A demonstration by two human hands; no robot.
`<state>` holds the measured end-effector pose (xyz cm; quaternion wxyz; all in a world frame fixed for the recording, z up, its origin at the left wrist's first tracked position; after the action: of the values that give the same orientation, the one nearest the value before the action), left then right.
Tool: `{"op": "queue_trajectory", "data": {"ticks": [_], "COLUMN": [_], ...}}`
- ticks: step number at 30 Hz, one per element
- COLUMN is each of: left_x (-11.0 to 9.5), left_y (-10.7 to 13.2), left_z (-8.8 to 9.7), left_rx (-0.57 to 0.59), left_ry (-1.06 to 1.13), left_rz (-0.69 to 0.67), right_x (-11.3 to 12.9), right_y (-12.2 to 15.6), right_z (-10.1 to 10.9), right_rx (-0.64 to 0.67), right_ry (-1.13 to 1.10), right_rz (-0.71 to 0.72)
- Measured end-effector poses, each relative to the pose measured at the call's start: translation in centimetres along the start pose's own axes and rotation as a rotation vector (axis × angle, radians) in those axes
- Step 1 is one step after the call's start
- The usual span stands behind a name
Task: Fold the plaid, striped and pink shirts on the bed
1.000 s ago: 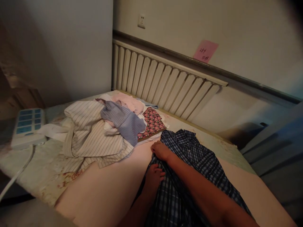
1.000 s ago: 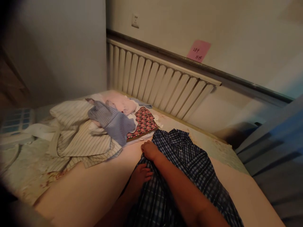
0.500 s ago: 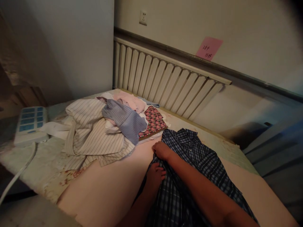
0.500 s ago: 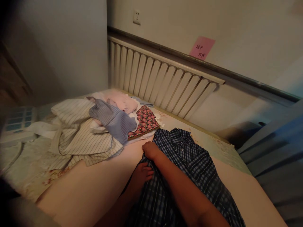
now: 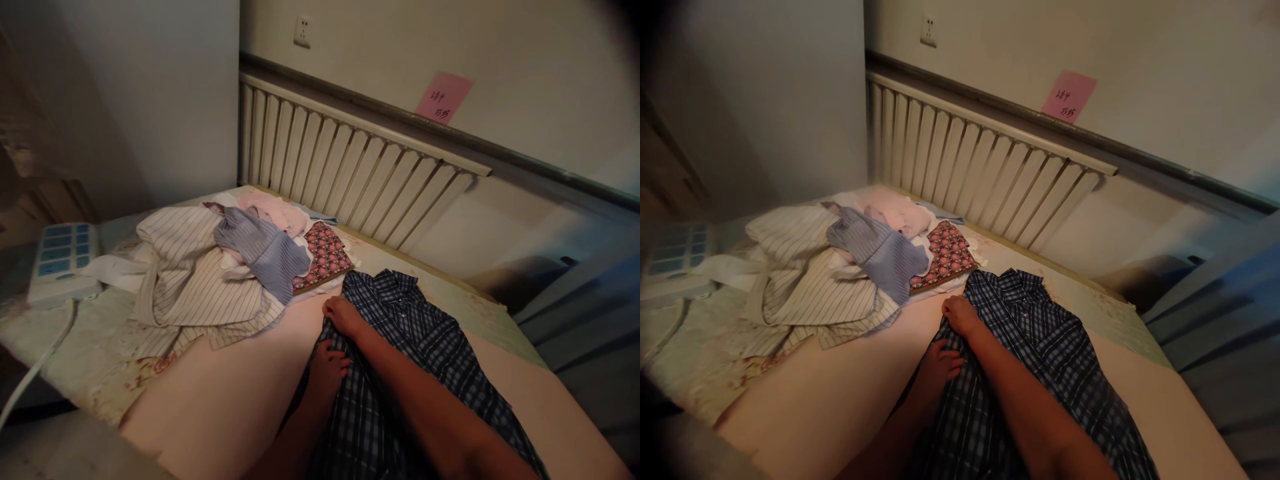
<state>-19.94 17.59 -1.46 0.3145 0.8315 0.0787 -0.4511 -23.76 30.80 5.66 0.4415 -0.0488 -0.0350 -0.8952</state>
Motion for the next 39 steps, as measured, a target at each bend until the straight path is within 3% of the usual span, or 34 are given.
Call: {"op": "queue_trajectory", "data": {"ticks": [9,28,39], "left_x": [0.1,-0.1,0.2], "left_y": [-0.1,0.0,-0.2], "left_z": [0.1,0.0,0.0], "left_rx": [0.017,0.01,0.014], "left_ry": [0.023,0.006,0.0], "left_rz": [-0.003,-0.021,-0.028], "right_x": [0.4,2.0,3.0], "right_y": [0.2,2.8,2.3], "right_z": [1.1,1.0,1.7], "right_rx": [0.103,0.064,0.035], "right_ry": [-0.023,0.262,0.296], "right_rz": [0.056,0.292,0.327]}}
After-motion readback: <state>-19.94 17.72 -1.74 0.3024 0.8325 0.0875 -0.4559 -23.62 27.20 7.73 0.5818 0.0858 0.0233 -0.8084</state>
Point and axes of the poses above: each hand's wrist, its own y-axis away from the middle knuckle, its own z-axis out of the back of the hand, x = y × z, the point moved 10 cm from there along -y, towards the middle knuckle, and after that the axes turned 6 degrees about -z, right-handed, at the moved point
